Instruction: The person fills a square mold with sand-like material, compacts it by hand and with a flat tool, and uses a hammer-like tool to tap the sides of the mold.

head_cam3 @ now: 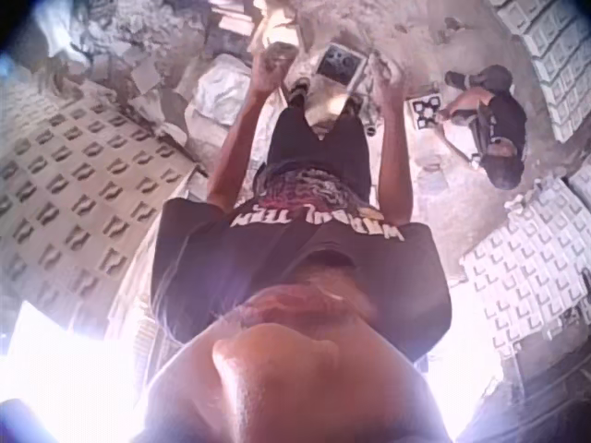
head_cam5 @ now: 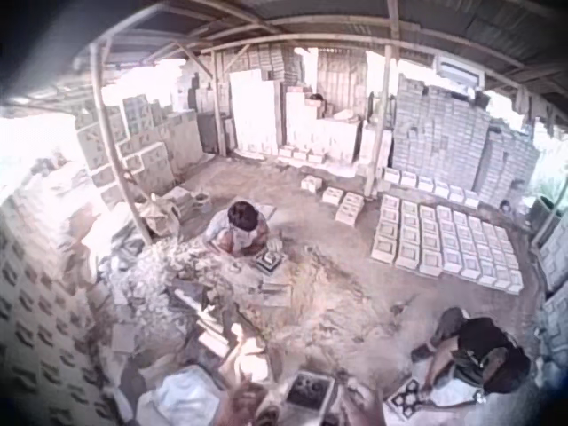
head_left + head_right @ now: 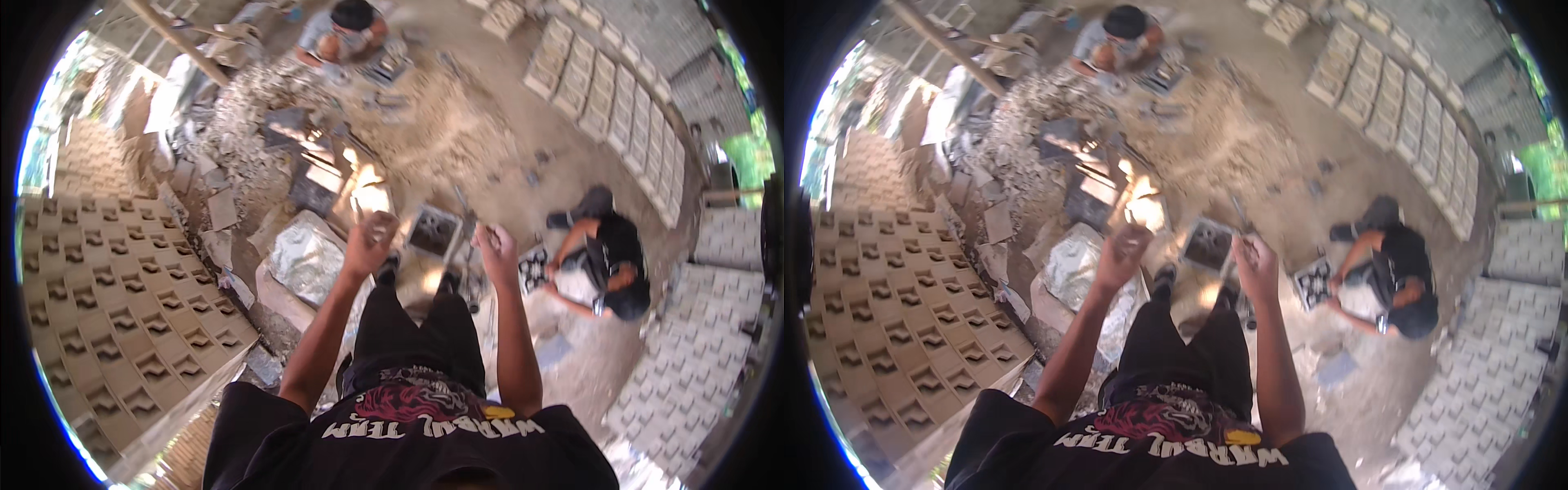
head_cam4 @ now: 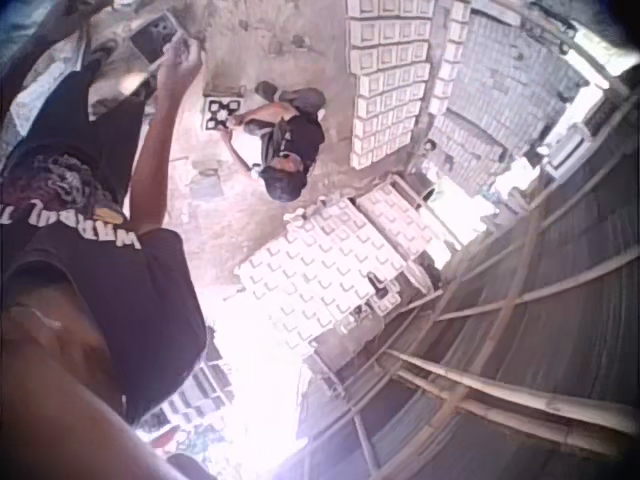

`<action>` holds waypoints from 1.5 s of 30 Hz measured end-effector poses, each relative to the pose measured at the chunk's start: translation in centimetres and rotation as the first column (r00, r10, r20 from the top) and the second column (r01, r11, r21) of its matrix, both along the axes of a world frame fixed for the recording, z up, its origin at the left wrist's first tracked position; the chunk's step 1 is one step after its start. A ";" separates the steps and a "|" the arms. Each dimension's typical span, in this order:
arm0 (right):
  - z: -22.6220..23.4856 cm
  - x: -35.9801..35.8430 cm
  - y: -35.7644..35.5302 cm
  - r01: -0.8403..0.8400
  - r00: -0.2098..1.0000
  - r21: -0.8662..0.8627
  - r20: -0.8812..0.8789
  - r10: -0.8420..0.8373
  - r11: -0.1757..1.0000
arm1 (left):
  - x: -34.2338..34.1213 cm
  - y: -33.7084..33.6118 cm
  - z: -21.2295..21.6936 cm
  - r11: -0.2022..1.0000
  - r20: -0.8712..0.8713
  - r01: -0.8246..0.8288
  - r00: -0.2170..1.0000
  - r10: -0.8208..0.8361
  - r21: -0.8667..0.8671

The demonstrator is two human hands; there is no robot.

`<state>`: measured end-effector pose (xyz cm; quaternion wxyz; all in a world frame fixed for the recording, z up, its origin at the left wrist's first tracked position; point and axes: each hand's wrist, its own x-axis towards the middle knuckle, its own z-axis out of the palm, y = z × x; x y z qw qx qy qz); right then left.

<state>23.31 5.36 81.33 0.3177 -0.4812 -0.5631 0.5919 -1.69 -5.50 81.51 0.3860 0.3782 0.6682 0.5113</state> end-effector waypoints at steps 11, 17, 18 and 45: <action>-30.2 9.7 -1.8 0.126 0.908 -0.206 0.418 -0.029 0.970 | 6.1 0.9 -27.0 0.921 -0.007 0.106 0.993 -0.117 -0.375; -54.1 9.9 0.0 -0.104 0.651 -0.173 0.733 0.198 0.979 | 9.5 5.8 -46.2 0.904 -0.065 0.195 0.970 -0.236 -0.380; -56.9 10.0 0.9 -0.234 0.539 -0.258 0.768 0.346 0.937 | 9.6 7.1 -49.3 0.901 -0.130 0.226 0.948 -0.291 -0.370; -73.2 13.4 6.5 -0.229 0.618 -0.012 0.771 0.155 0.973 | 6.8 12.6 -74.9 0.806 -0.512 0.256 0.661 -0.549 -0.533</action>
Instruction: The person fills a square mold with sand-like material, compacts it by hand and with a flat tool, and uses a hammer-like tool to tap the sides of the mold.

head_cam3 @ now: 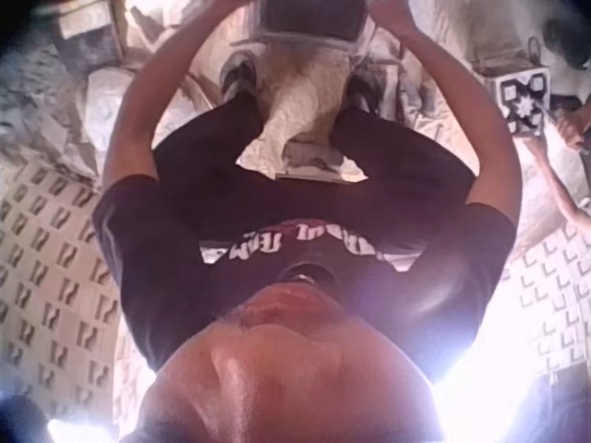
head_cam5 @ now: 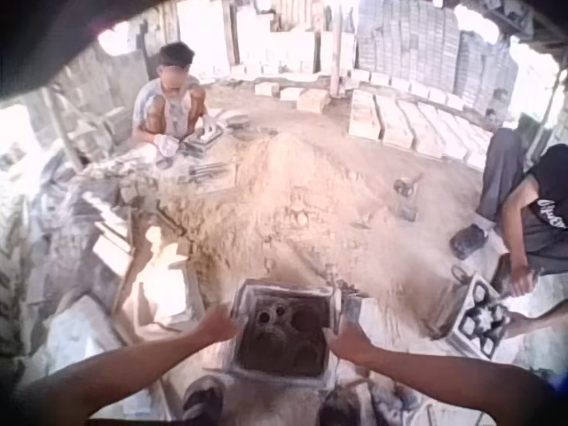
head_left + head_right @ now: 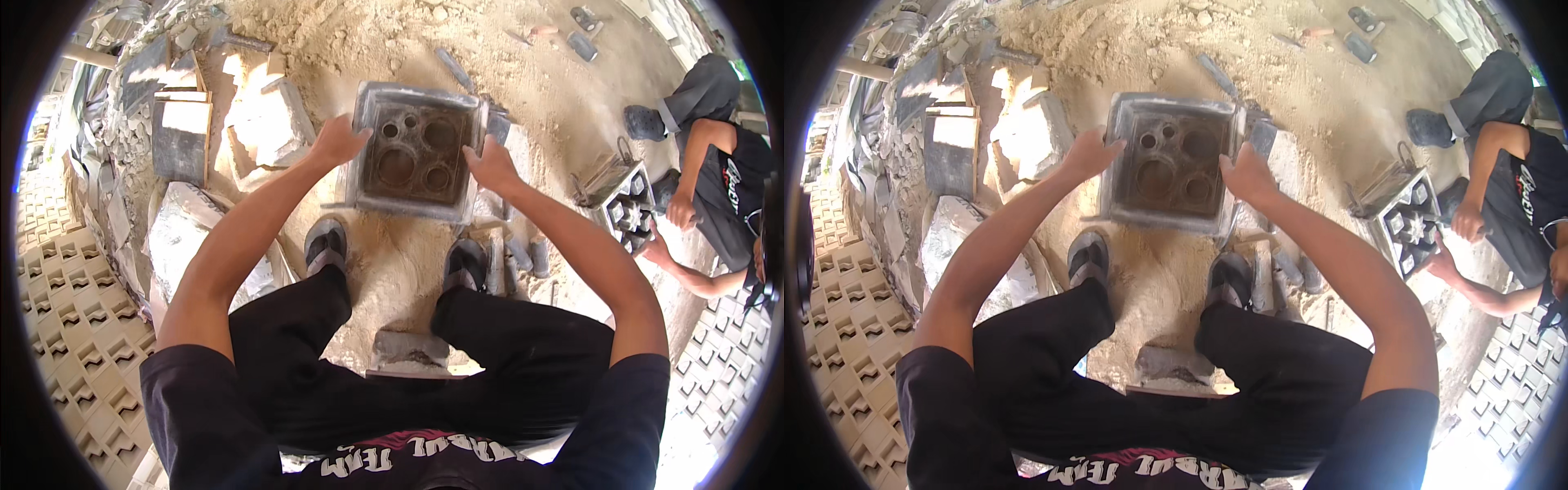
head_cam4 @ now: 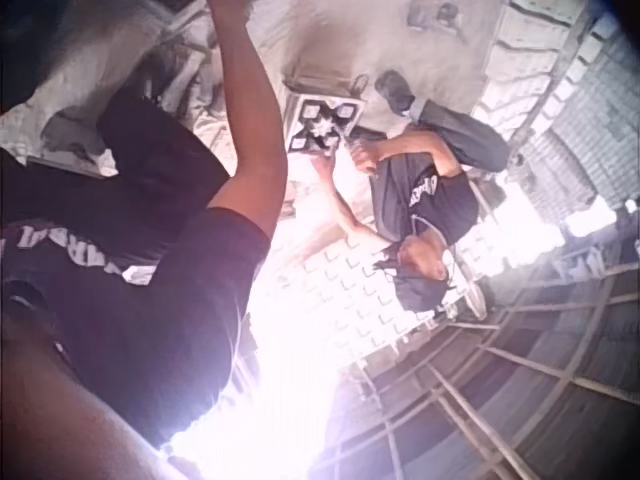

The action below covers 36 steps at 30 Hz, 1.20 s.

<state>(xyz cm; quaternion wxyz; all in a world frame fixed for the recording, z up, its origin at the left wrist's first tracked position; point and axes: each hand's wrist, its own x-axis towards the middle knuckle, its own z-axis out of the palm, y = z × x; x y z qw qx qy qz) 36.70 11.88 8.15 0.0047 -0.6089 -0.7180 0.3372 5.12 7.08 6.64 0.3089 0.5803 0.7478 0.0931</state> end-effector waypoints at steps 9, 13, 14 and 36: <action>-0.9 -0.5 -1.8 0.043 0.999 0.005 -0.015 -0.043 0.999 | 1.9 -0.2 -1.9 0.984 0.080 -0.169 0.983 0.164 0.057; -2.1 0.3 -4.5 0.063 0.993 0.029 -0.098 -0.060 0.998 | 3.0 -1.6 -2.2 0.975 0.107 -0.206 0.975 0.196 0.086; -2.3 0.1 -4.3 0.083 0.992 0.006 -0.096 -0.082 0.997 | 2.8 -1.1 -2.4 0.974 0.120 -0.205 0.974 0.193 0.092; -2.6 -0.1 -4.2 0.136 0.984 -0.007 -0.120 -0.135 0.991 | 3.2 -2.0 -4.3 0.947 0.227 -0.234 0.956 0.184 0.220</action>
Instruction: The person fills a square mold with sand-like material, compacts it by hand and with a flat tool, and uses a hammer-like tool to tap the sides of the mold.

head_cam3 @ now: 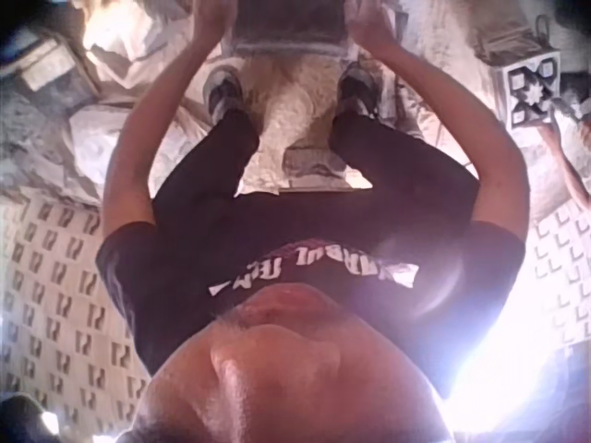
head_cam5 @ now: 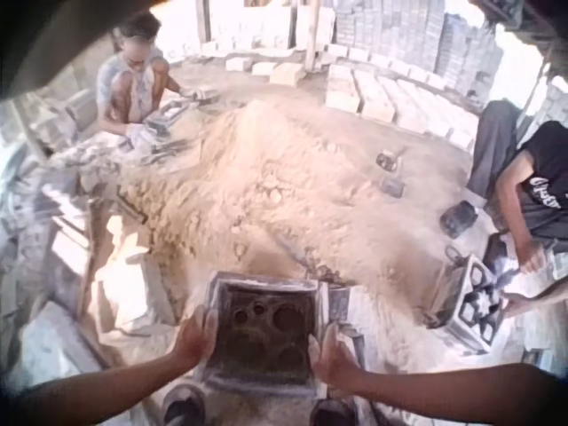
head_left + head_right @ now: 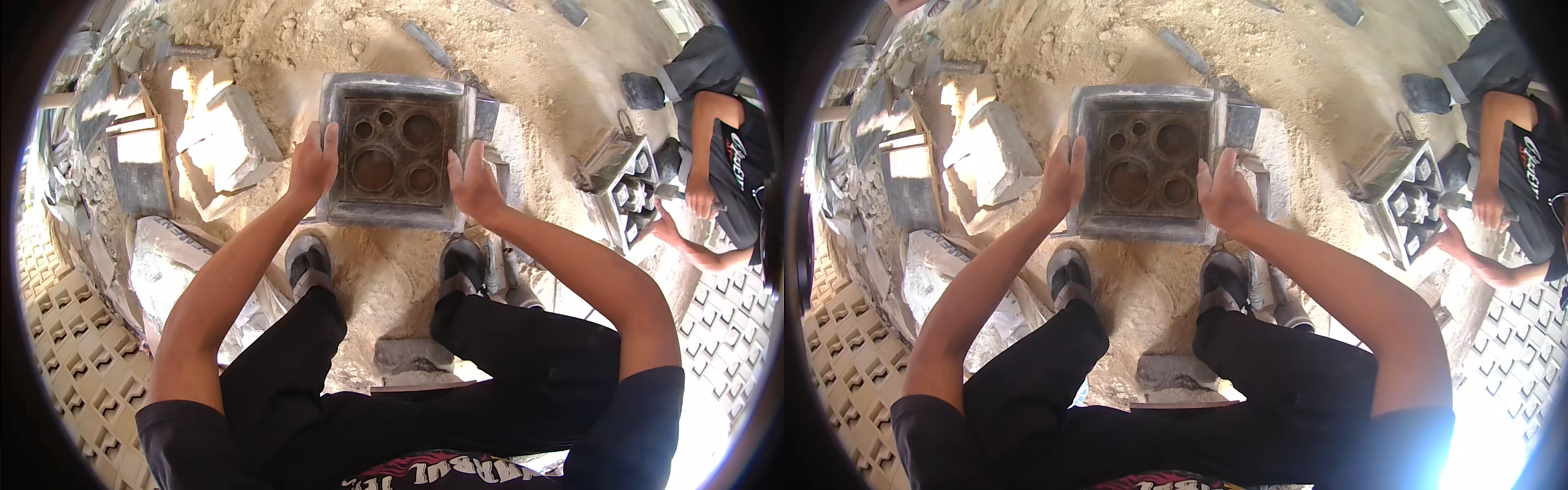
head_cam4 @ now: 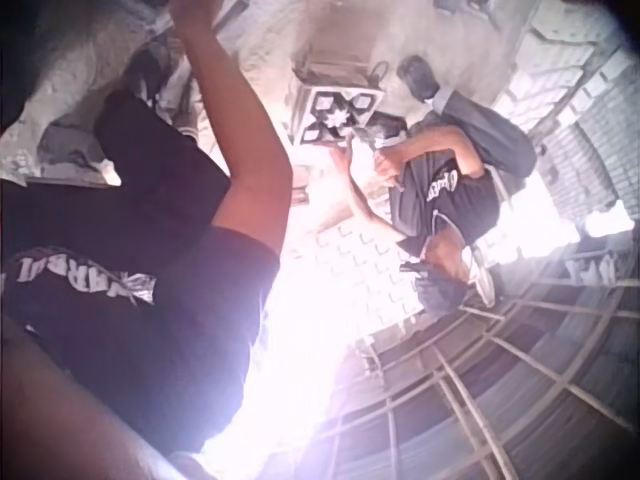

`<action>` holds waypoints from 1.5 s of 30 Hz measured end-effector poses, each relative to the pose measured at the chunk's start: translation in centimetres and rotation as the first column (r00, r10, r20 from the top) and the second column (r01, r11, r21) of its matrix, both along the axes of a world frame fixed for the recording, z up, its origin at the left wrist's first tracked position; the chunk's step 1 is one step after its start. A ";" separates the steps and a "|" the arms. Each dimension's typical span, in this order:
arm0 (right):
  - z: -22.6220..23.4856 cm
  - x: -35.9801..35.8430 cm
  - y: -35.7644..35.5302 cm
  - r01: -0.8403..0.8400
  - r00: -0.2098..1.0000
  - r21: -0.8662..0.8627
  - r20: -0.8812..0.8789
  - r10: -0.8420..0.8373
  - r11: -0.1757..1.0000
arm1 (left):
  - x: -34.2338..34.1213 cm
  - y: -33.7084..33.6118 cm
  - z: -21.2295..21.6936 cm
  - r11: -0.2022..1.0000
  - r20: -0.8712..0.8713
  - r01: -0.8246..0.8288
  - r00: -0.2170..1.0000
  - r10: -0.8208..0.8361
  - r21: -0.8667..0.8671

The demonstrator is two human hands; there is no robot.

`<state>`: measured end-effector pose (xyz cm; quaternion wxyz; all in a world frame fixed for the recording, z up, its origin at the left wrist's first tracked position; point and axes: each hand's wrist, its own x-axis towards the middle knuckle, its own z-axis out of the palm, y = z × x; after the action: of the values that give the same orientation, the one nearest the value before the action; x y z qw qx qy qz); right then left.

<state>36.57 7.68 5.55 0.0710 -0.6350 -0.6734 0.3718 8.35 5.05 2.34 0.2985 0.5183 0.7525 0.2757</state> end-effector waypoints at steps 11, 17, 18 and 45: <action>-1.0 0.2 -0.1 -0.044 0.997 0.101 0.069 0.038 0.994 | -1.5 -0.5 0.1 0.996 0.086 0.091 0.992 -0.089 -0.020; -0.5 0.0 -0.1 -0.090 0.993 0.144 0.092 0.078 0.985 | -7.1 -5.4 1.0 0.660 0.256 0.556 0.827 -0.500 -0.505; -0.4 0.1 -0.1 -0.089 0.993 0.140 0.093 0.077 0.986 | -7.2 -6.3 0.9 0.560 0.283 0.611 0.776 -0.563 -0.560; 1.4 1.2 2.7 -0.094 0.995 -0.152 -0.053 0.087 0.984 | -7.9 -3.9 -1.4 0.718 0.631 0.591 0.726 -0.274 -0.368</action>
<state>37.80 10.39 6.95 0.0201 -0.5985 -0.6691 0.4402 0.49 1.14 0.95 0.6882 0.4808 0.5339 0.1003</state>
